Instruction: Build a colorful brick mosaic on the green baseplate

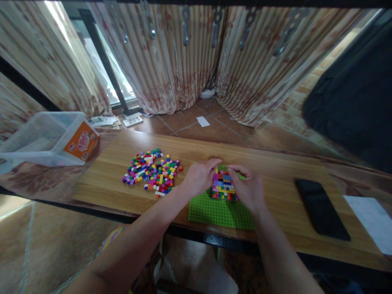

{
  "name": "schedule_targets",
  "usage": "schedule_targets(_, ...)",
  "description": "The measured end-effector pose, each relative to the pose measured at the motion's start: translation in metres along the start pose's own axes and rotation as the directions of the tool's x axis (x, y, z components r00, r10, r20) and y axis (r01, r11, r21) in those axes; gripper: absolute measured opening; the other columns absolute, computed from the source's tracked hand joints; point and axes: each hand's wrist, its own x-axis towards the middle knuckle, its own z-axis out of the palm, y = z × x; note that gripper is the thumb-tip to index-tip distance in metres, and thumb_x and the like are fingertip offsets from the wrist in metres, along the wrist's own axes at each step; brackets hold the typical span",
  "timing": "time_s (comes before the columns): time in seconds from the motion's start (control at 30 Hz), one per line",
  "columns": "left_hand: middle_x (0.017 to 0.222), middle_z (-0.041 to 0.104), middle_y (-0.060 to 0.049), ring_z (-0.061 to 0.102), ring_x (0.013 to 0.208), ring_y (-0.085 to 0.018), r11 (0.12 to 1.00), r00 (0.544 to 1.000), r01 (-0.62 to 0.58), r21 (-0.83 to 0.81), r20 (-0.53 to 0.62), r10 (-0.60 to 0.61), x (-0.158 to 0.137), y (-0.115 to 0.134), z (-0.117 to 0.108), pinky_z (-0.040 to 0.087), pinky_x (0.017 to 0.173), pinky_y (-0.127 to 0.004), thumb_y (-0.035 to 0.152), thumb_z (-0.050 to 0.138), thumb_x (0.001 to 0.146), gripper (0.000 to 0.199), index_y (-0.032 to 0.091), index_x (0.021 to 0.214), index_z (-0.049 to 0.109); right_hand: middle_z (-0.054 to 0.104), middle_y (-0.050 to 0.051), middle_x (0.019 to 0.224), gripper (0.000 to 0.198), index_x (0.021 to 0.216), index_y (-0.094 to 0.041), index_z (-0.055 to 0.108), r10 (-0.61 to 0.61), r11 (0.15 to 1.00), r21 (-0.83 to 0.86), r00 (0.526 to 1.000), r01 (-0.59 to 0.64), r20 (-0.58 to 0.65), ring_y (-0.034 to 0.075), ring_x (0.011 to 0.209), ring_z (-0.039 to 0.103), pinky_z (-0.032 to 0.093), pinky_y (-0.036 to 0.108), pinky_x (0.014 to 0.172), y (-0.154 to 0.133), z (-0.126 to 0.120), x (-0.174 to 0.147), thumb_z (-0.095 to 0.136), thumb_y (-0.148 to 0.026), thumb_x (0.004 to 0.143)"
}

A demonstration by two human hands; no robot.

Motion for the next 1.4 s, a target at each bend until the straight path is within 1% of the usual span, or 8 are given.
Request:
schedule_targets(0.1, 0.108, 0.072, -0.002, 0.066, 0.100, -0.020, 0.998, 0.998, 0.062, -0.016, 0.018, -0.061, 0.000, 0.003, 0.001, 0.050, 0.094, -0.036, 0.014, 0.050, 0.088, 0.051, 0.020, 0.138, 0.043, 0.074, 0.005, 0.090, 0.025, 0.086, -0.021, 0.074, -0.008, 1.000, -0.002, 1.000, 0.008, 0.018, 0.021, 0.086, 0.067, 0.049, 0.034, 0.081, -0.001, 0.001, -0.001, 0.055, -0.036, 0.082)
schedule_targets(0.23, 0.108, 0.073, -0.001, 0.067, 0.101, -0.019, 0.993, 0.996, 0.089, -0.084, 0.025, -0.087, 0.001, 0.007, 0.003, 0.049, 0.095, -0.036, 0.013, 0.052, 0.087, 0.056, 0.021, 0.140, 0.039, 0.074, 0.005, 0.091, 0.024, 0.086, -0.021, 0.073, -0.032, 0.999, -0.002, 0.999, 0.032, 0.036, 0.020, 0.087, 0.066, 0.049, 0.034, 0.081, -0.002, 0.003, -0.001, 0.055, -0.037, 0.083)
schedule_targets(0.53, 0.100, 0.076, -0.002, 0.067, 0.105, -0.018, 0.905, 0.971, 0.166, -0.393, -0.096, -0.219, 0.002, 0.009, 0.014, 0.047, 0.101, -0.035, 0.012, 0.059, 0.083, 0.049, 0.020, 0.131, 0.052, 0.073, 0.005, 0.089, 0.024, 0.086, -0.021, 0.073, -0.034, 0.999, 0.001, 0.998, 0.034, 0.051, 0.020, 0.085, 0.066, 0.049, 0.034, 0.081, -0.002, 0.003, -0.001, 0.054, -0.036, 0.083)
schedule_targets(0.7, 0.099, 0.076, -0.006, 0.072, 0.090, -0.019, 0.780, 0.951, 0.245, -0.576, -0.016, -0.310, 0.003, 0.001, 0.025, 0.057, 0.083, -0.032, 0.009, 0.059, 0.080, 0.049, 0.017, 0.128, 0.055, 0.073, 0.005, 0.091, 0.023, 0.087, -0.021, 0.073, -0.037, 0.999, -0.022, 0.999, 0.038, 0.039, 0.020, 0.087, 0.067, 0.049, 0.034, 0.081, 0.000, 0.003, -0.001, 0.055, -0.035, 0.083)
schedule_targets(0.87, 0.096, 0.076, -0.005, 0.072, 0.080, -0.019, 0.774, 0.943, 0.278, -0.569, 0.007, -0.334, 0.004, -0.001, 0.026, 0.059, 0.074, -0.031, 0.010, 0.062, 0.077, 0.050, 0.017, 0.126, 0.058, 0.073, 0.006, 0.091, 0.024, 0.088, -0.021, 0.073, -0.033, 0.999, -0.024, 0.998, 0.034, 0.053, 0.020, 0.086, 0.066, 0.049, 0.035, 0.081, 0.001, 0.005, -0.001, 0.055, -0.036, 0.082)
schedule_targets(0.97, 0.096, 0.076, -0.006, 0.072, 0.077, -0.019, 0.778, 0.944, 0.279, -0.563, 0.011, -0.330, 0.003, 0.001, 0.024, 0.059, 0.074, -0.032, 0.010, 0.062, 0.076, 0.049, 0.015, 0.125, 0.058, 0.073, 0.006, 0.092, 0.025, 0.089, -0.021, 0.073, -0.033, 0.999, -0.033, 0.996, 0.036, 0.079, 0.020, 0.085, 0.066, 0.049, 0.035, 0.082, 0.000, 0.007, 0.000, 0.055, -0.036, 0.082)
schedule_targets(1.2, 0.103, 0.075, -0.009, 0.072, 0.091, -0.020, 0.790, 0.943, 0.262, -0.555, -0.026, -0.332, 0.003, 0.002, 0.024, 0.057, 0.085, -0.032, 0.013, 0.059, 0.082, 0.038, 0.014, 0.120, 0.062, 0.074, 0.006, 0.093, 0.026, 0.093, -0.020, 0.073, 0.025, 1.000, 0.010, 0.993, -0.027, 0.114, 0.020, 0.083, 0.067, 0.050, 0.037, 0.081, 0.003, 0.010, 0.002, 0.057, -0.037, 0.081)
schedule_targets(1.4, 0.107, 0.073, -0.011, 0.072, 0.093, -0.020, 0.738, 0.941, 0.256, -0.624, -0.016, -0.339, 0.005, 0.002, 0.024, 0.058, 0.084, -0.031, 0.010, 0.059, 0.082, 0.032, 0.012, 0.113, 0.064, 0.074, 0.006, 0.093, 0.026, 0.092, -0.020, 0.073, 0.015, 1.000, 0.008, 0.993, -0.016, 0.115, 0.020, 0.084, 0.067, 0.050, 0.037, 0.083, 0.004, 0.010, 0.003, 0.057, -0.037, 0.080)
